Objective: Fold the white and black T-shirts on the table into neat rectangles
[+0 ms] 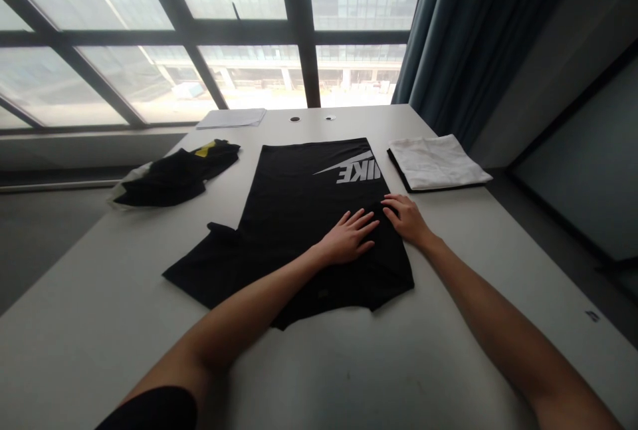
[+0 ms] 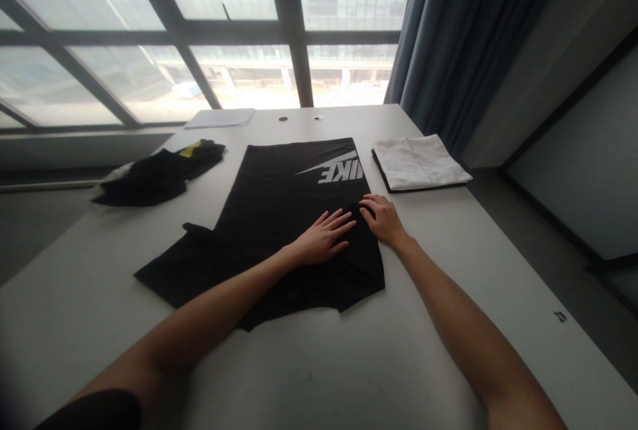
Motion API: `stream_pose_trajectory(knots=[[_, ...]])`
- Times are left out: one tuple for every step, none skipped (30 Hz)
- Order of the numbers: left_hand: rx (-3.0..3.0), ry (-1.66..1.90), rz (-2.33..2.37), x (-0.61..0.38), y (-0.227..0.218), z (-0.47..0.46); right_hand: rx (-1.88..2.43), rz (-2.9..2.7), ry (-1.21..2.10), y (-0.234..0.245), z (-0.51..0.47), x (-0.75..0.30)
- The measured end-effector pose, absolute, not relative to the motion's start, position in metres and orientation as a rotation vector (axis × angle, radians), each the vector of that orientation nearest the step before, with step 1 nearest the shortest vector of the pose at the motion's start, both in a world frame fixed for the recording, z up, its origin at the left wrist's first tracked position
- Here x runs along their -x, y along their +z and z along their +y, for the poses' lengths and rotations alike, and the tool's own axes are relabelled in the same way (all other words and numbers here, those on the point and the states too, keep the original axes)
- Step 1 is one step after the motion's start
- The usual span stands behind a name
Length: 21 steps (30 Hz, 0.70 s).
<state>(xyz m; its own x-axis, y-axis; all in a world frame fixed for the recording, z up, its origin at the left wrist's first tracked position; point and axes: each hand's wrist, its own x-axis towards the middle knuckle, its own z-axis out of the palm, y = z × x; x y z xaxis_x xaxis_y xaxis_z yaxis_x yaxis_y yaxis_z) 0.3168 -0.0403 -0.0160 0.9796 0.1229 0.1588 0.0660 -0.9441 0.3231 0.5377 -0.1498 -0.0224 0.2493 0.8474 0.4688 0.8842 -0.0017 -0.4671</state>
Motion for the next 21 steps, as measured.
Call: stream_pose_trajectory(knots=[[-2.814,0.251,0.137,-0.317,-0.018,-0.041,1.84,-1.584,-0.063,-0.021,-0.15,-0.537],[-2.824,0.25,0.137,-0.316,-0.019,-0.041,1.846,-1.571,-0.068,-0.02,-0.151,-0.535],[-2.836,0.249,0.139,-0.316,-0.019,-0.042,1.847,-1.546,-0.084,-0.018,-0.154,-0.533],[-2.849,0.243,0.14,-0.316,-0.019,-0.043,1.843,-1.517,-0.105,-0.016,-0.158,-0.53],[-2.864,0.233,0.142,-0.316,-0.018,-0.043,1.837,-1.494,-0.123,-0.014,-0.163,-0.525],[-2.879,0.223,0.145,-0.316,-0.018,-0.043,1.834,-1.487,-0.133,-0.013,-0.171,-0.52],[-2.892,0.213,0.148,-0.316,-0.017,-0.043,1.838,-1.506,-0.132,-0.012,-0.18,-0.514],[-2.903,0.206,0.153,-0.316,-0.016,-0.043,1.849,-1.553,-0.119,-0.012,-0.191,-0.507],[-2.912,0.202,0.157,-0.316,-0.016,-0.044,1.87,-1.625,-0.095,-0.013,-0.203,-0.5],[-2.918,0.202,0.161,-0.316,-0.016,-0.044,1.896,-1.712,-0.065,-0.015,-0.216,-0.495],[-2.922,0.204,0.162,-0.316,-0.016,-0.044,1.926,-1.796,-0.04,-0.017,-0.228,-0.49],[-2.924,0.206,0.162,-0.316,-0.016,-0.044,1.959,-1.872,-0.021,-0.019,-0.24,-0.486],[-2.924,0.206,0.159,-0.316,-0.016,-0.044,1.992,-1.931,-0.007,-0.021,-0.25,-0.484],[-2.923,0.207,0.157,-0.316,-0.016,-0.044,2.022,-1.973,0.001,-0.023,-0.257,-0.483],[-2.922,0.206,0.156,-0.316,-0.017,-0.044,2.047,-2.0,0.007,-0.024,-0.263,-0.483],[-2.92,0.206,0.157,-0.316,-0.017,-0.044,2.065,-2.016,0.017,-0.025,-0.266,-0.483],[-2.919,0.21,0.159,-0.316,-0.017,-0.043,2.075,-2.025,0.037,-0.025,-0.267,-0.485],[-2.918,0.216,0.161,-0.316,-0.017,-0.043,2.077,-2.031,0.064,-0.024,-0.268,-0.486],[-2.918,0.223,0.163,-0.316,-0.017,-0.043,2.072,-2.032,0.097,-0.023,-0.267,-0.488],[-2.918,0.226,0.165,-0.316,-0.017,-0.043,2.064,-2.03,0.134,-0.023,-0.267,-0.49],[-2.918,0.224,0.167,-0.316,-0.017,-0.043,2.054,-2.024,0.17,-0.022,-0.267,-0.492]])
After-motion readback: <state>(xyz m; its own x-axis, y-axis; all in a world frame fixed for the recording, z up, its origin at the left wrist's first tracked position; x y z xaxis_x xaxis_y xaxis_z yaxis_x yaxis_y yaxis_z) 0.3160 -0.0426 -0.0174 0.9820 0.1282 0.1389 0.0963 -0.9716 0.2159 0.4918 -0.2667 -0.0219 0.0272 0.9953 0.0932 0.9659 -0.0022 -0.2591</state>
